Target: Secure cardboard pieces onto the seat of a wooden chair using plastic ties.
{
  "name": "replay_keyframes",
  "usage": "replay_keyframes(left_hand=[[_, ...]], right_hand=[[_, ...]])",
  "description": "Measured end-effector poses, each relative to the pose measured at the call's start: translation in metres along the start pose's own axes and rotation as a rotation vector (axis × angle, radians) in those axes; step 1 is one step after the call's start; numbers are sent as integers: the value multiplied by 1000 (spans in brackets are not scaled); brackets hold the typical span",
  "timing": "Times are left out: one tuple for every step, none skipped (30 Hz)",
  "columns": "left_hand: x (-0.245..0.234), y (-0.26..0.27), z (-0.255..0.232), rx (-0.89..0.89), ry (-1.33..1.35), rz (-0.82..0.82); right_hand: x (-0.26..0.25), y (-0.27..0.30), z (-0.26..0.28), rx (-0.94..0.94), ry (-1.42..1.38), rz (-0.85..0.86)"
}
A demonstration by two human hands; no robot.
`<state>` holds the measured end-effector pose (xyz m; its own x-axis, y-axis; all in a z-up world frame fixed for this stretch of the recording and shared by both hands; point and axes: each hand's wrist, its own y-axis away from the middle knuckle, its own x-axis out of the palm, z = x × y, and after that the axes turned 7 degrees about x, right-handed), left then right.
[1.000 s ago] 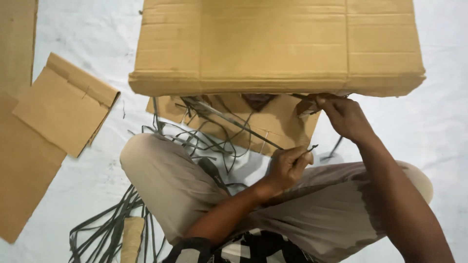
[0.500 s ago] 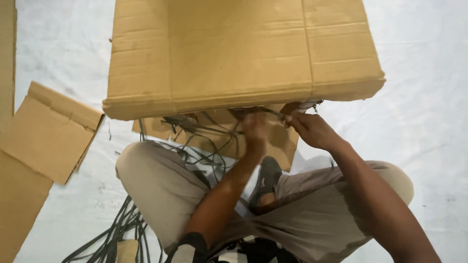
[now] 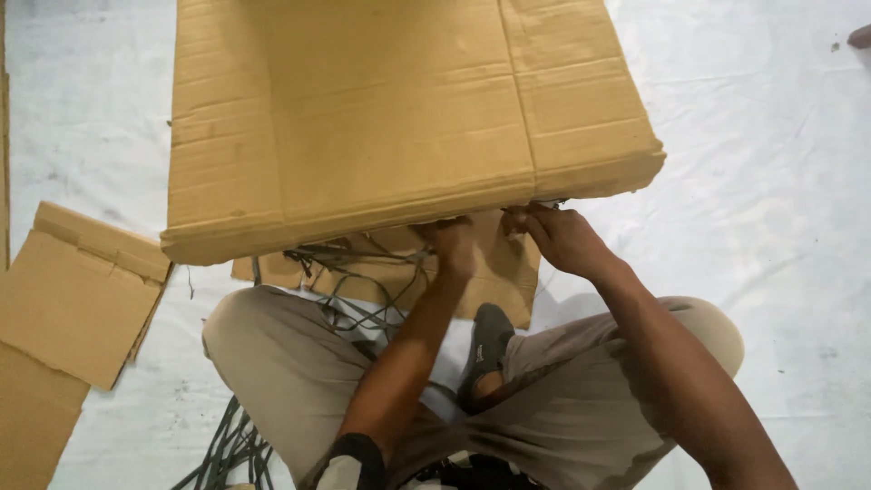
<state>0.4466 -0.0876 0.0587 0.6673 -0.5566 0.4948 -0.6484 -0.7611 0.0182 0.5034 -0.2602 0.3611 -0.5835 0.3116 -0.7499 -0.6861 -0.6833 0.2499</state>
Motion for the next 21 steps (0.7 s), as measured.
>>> replay_keyframes(left_hand=[[-3, -5, 0, 19, 395, -330], [-9, -10, -10, 19, 394, -325], [-17, -14, -20, 13, 466, -293], [-25, -19, -30, 8, 537, -261], [-27, -10, -35, 7, 534, -256], [-29, -2, -41, 266, -134, 69], [-30, 8, -45, 507, -806, 392], [11, 16, -96, 508, -806, 394], [58, 27, -148, 223, -625, 299], [104, 45, -204, -57, -440, 201], [41, 23, -84, -60, -437, 202], [-22, 7, 23, -2, 264, 190], [-72, -11, 123, 53, 961, 161], [-64, 5, 60, 45, 961, 162], [-45, 1, -2, 195, 203, 56], [-25, -8, -68, 322, -559, -55], [-43, -18, -68, 323, -560, -54], [-61, -28, -68, 32, -454, -77], [-79, -38, -68, -255, -339, -102], [-73, -37, -63, -253, -340, -105], [-66, -35, -58, -173, 26, -245]], right_hand=[[-6, 2, 5, -13, 7, -14], [-4, -1, -4, -11, 4, -18], [-1, -3, -13, -3, 25, -34], [2, -4, -21, 4, 46, -50], [3, -5, -22, 5, 42, -53], [4, -7, -23, 6, 26, -56], [5, -7, -24, 7, 14, -56], [6, -6, -21, 7, 13, -58], [7, -4, -19, 8, 22, -46], [8, -2, -18, 9, 31, -34], [6, -1, -17, 12, 33, -34], [4, 0, -17, 28, 58, -26], [3, 2, -16, 46, 78, -18], [4, 3, -22, 53, 76, -19], [4, 2, -27, 99, 87, -18], [5, 0, -32, 145, 99, -18], [2, 2, -32, 145, 97, -18], [-1, 4, -32, 129, 138, 9], [-4, 5, -31, 110, 180, 36], [1, 3, -42, 107, 180, 37], [6, 1, -53, 207, 295, 172]])
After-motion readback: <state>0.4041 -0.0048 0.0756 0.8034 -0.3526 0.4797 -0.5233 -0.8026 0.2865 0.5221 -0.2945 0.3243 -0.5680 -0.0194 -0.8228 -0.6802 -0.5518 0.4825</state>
